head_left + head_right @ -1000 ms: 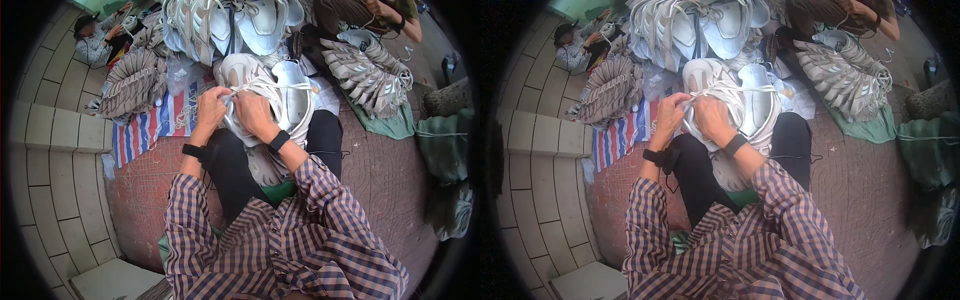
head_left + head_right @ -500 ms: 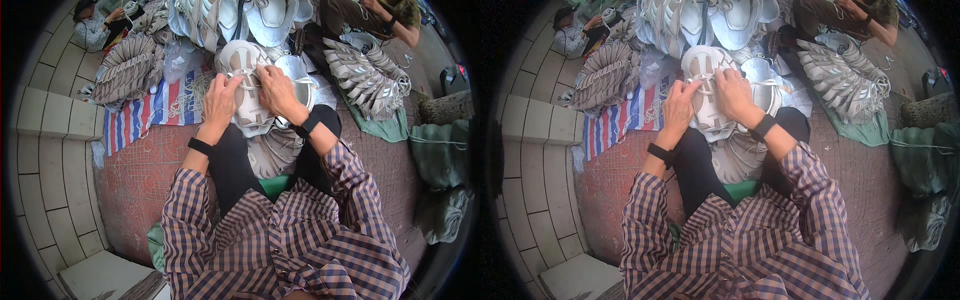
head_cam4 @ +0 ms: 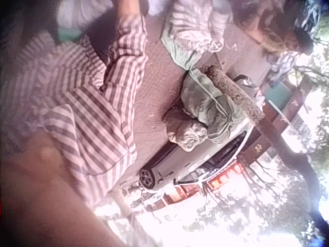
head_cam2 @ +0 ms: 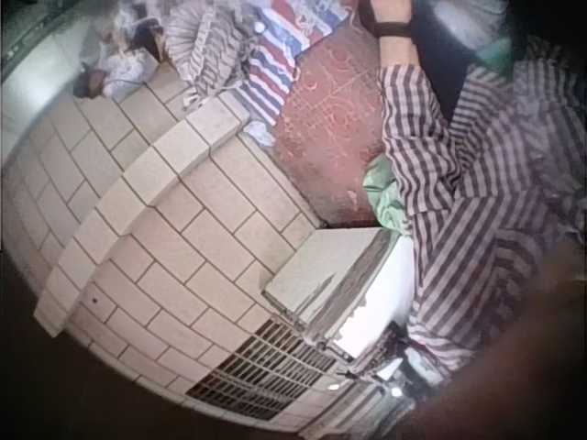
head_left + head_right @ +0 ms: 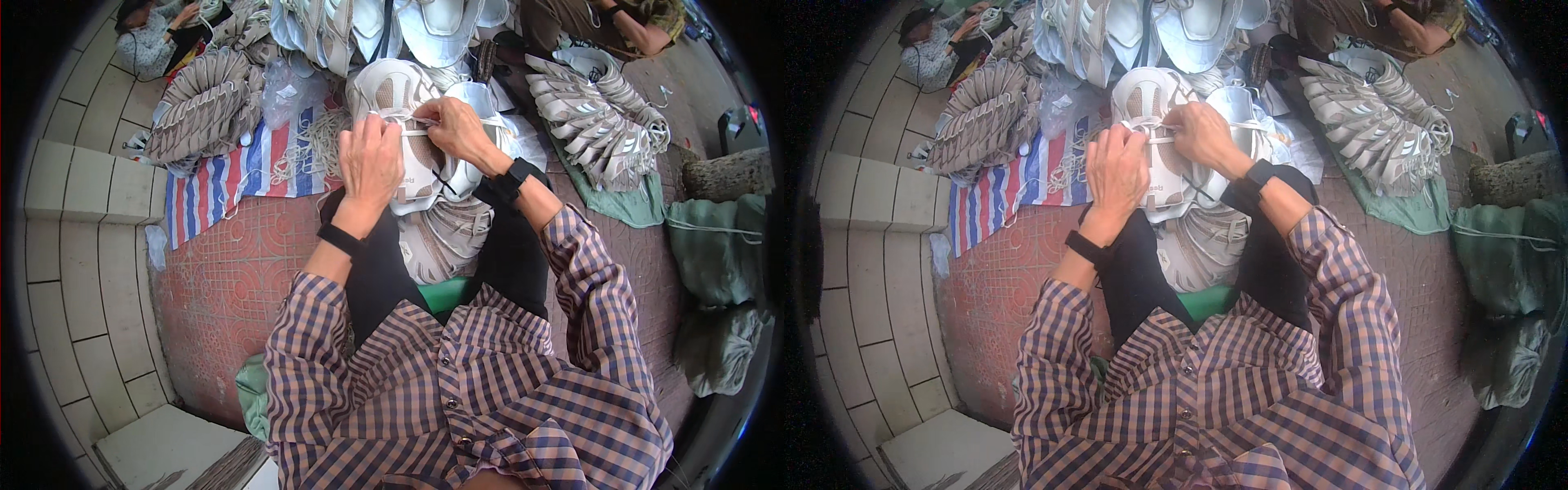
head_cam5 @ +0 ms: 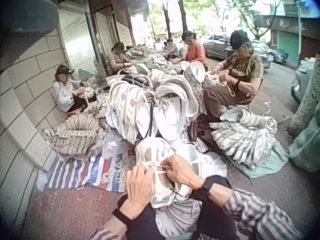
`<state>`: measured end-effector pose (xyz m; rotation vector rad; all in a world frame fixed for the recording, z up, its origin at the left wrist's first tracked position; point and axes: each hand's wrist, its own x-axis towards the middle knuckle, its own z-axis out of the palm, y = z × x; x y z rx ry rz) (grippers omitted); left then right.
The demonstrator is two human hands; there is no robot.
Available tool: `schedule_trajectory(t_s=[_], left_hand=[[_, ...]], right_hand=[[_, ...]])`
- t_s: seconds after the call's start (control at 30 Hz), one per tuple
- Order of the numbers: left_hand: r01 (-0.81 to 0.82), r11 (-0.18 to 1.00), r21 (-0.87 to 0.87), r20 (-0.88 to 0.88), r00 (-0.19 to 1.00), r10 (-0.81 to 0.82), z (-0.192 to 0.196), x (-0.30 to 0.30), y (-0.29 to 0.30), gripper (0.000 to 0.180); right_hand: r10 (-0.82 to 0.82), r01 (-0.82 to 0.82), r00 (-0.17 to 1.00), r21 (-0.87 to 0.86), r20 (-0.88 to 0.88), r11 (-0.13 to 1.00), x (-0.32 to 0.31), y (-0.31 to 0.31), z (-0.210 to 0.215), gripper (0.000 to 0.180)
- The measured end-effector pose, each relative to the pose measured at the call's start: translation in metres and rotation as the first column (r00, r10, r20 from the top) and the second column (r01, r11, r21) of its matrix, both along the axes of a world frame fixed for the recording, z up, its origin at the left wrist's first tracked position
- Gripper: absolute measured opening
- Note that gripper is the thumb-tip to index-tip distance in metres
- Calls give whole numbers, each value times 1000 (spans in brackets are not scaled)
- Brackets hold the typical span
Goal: Insert laces into a white sneaker and tie them.
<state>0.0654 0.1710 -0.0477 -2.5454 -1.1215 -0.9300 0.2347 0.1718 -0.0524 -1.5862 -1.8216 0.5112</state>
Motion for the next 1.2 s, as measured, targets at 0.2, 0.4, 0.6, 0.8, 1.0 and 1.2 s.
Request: schedule_trajectory(t_s=[0.2,0.4,0.6,0.8,1.0,1.2], left_hand=[[-150,988,-42,-117,983,144,-14,25,12,16],[-34,975,-221,-293,955,-33,-5,20,14,15],[107,936,-335,73,993,-88,18,-5,-6,15],[110,953,-284,292,956,-24,20,-6,10,12],[115,987,-116,114,988,-102,9,6,25,7],[312,799,-514,561,827,38,23,11,34,9]], right_hand=[[41,-47,998,-110,-56,993,-1,2,9,28],[99,-102,992,-28,-79,994,0,-5,11,21],[250,-293,953,317,170,902,-4,-10,10,11],[12,-10,799,7,-601,1000,7,4,6,22],[49,41,646,99,-762,994,-2,-2,13,24],[-36,132,838,139,-545,981,-3,-1,-2,23]])
